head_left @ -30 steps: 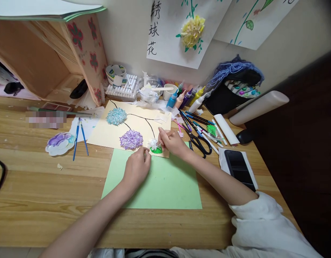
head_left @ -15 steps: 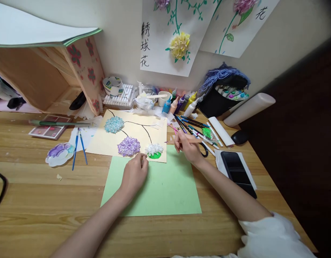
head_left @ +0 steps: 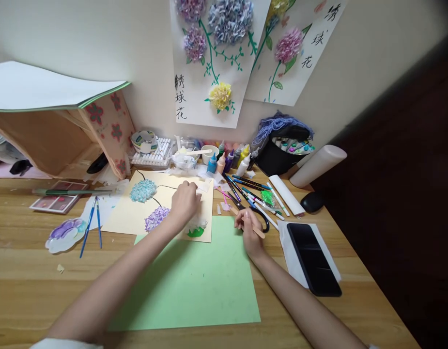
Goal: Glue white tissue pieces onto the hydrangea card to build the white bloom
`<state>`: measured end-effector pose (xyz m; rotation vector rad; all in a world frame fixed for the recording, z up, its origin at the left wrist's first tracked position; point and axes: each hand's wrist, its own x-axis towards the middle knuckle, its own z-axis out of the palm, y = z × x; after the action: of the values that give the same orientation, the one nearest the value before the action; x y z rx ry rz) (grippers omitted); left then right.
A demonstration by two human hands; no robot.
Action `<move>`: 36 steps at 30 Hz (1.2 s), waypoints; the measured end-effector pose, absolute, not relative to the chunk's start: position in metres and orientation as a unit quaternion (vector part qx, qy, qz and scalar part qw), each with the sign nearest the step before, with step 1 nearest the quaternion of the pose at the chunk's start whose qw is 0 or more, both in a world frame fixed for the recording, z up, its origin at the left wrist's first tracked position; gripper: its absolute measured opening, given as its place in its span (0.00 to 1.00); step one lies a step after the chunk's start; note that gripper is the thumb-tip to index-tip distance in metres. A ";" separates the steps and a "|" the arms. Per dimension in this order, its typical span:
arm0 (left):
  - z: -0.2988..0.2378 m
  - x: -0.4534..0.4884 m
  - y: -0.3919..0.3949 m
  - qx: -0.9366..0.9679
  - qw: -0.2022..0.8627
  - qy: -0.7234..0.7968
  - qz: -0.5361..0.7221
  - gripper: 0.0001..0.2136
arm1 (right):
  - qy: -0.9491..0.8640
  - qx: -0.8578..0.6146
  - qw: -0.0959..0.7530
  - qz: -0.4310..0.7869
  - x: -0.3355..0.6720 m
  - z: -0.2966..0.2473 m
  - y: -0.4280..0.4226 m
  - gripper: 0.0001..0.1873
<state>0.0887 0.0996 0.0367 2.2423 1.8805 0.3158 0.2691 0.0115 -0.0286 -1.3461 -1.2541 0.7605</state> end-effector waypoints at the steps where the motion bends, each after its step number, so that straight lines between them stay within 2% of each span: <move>1: 0.034 0.091 0.111 0.749 0.088 0.649 0.104 0.12 | -0.537 -0.566 0.539 0.318 0.269 -0.029 0.011 0.19; 7: 0.017 0.090 0.147 0.734 0.111 0.661 0.107 0.10 | -0.555 -0.554 0.524 0.331 0.269 -0.031 0.008 0.19; 18: 0.007 0.071 0.142 0.732 0.138 0.642 0.181 0.07 | -0.565 -0.548 0.524 0.327 0.270 -0.033 0.009 0.20; 28: 0.032 0.060 0.120 0.780 -0.010 0.584 0.223 0.09 | -0.584 -0.539 0.520 0.313 0.270 -0.031 0.007 0.19; 31: 0.039 0.056 0.115 0.810 -0.048 0.538 0.229 0.09 | -0.619 -0.525 0.488 0.322 0.268 -0.028 0.007 0.18; 33: 0.039 0.053 0.116 0.812 -0.012 0.526 0.252 0.08 | -0.654 -0.511 0.456 0.322 0.267 -0.024 0.006 0.17; 36: 0.037 0.048 0.122 0.764 0.149 0.551 0.300 0.06 | -0.684 -0.497 0.441 0.301 0.266 -0.020 0.006 0.17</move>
<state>0.0483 0.1219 0.0366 2.1970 1.5832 0.8621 0.2659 0.0058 -0.0204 -1.2347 -1.6981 0.7462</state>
